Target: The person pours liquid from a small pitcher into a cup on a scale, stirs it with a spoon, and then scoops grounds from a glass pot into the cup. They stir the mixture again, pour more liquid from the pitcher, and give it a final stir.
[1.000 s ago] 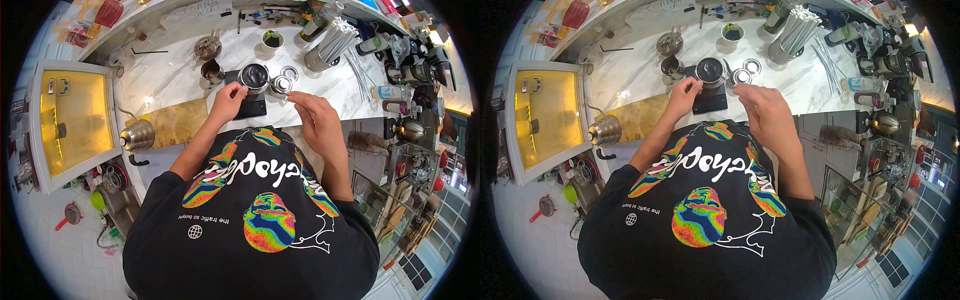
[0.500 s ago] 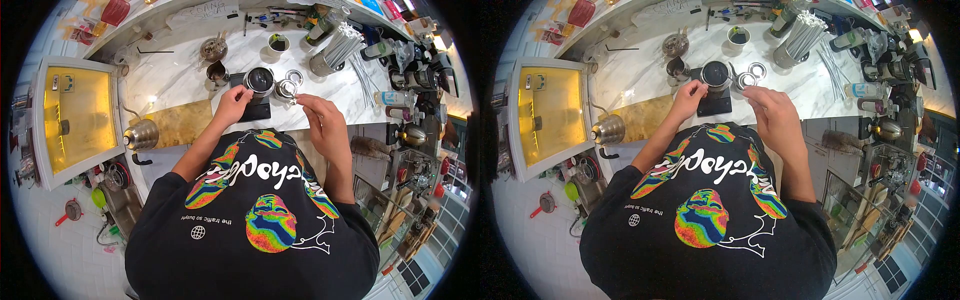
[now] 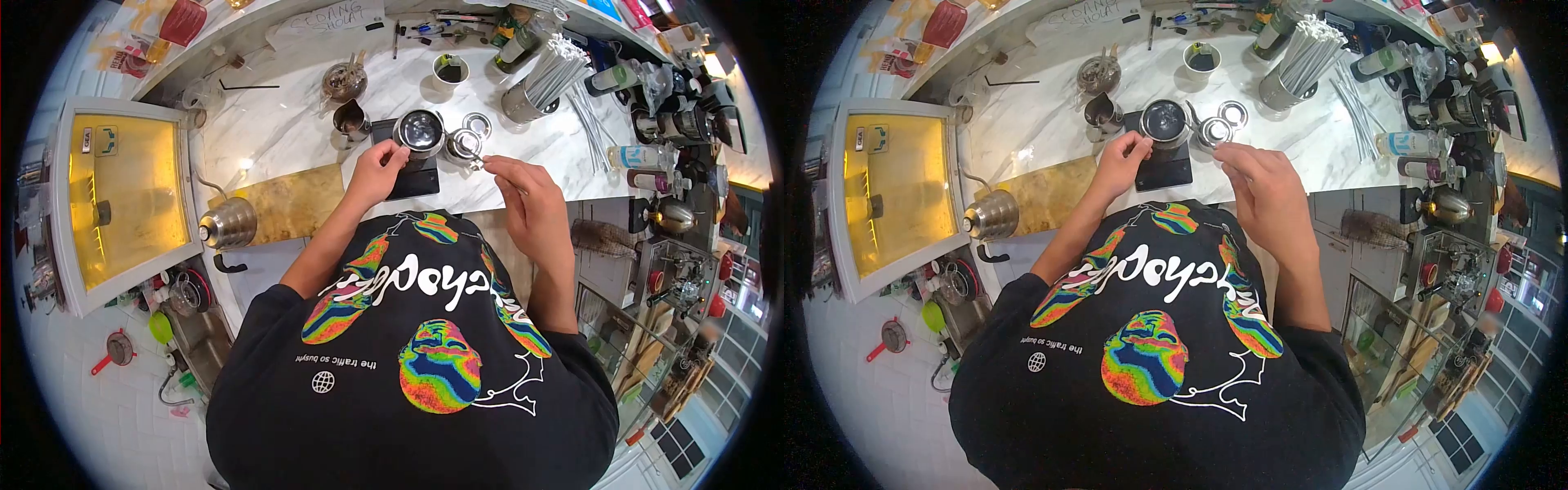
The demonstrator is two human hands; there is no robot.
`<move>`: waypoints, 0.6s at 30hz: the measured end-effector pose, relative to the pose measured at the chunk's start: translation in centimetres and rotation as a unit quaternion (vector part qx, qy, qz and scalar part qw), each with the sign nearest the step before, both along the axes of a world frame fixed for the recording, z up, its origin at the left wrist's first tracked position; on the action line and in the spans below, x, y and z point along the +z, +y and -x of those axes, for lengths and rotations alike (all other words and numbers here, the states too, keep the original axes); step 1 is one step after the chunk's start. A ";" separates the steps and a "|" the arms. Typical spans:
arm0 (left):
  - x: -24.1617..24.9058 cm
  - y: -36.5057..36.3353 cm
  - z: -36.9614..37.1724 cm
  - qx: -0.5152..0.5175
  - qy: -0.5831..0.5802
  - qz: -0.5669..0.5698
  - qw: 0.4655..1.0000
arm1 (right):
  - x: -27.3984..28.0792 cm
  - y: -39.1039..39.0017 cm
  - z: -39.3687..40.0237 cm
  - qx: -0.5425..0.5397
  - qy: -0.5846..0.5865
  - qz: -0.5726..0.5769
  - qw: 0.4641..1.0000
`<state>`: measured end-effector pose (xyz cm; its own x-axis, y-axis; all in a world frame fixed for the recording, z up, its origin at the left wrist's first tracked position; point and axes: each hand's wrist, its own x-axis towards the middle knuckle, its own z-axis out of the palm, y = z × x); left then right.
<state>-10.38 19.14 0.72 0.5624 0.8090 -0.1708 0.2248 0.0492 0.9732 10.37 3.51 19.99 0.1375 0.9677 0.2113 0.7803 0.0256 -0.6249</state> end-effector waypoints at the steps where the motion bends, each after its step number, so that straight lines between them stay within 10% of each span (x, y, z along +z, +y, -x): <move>1: -0.1 0.1 0.0 0.001 0.000 0.000 1.000 | 0.1 -0.1 0.0 0.001 -0.006 0.003 1.000; 18: 0.3 0.1 -0.1 -0.006 0.002 0.008 1.000 | -0.4 0.0 0.5 0.025 -0.008 -0.026 0.999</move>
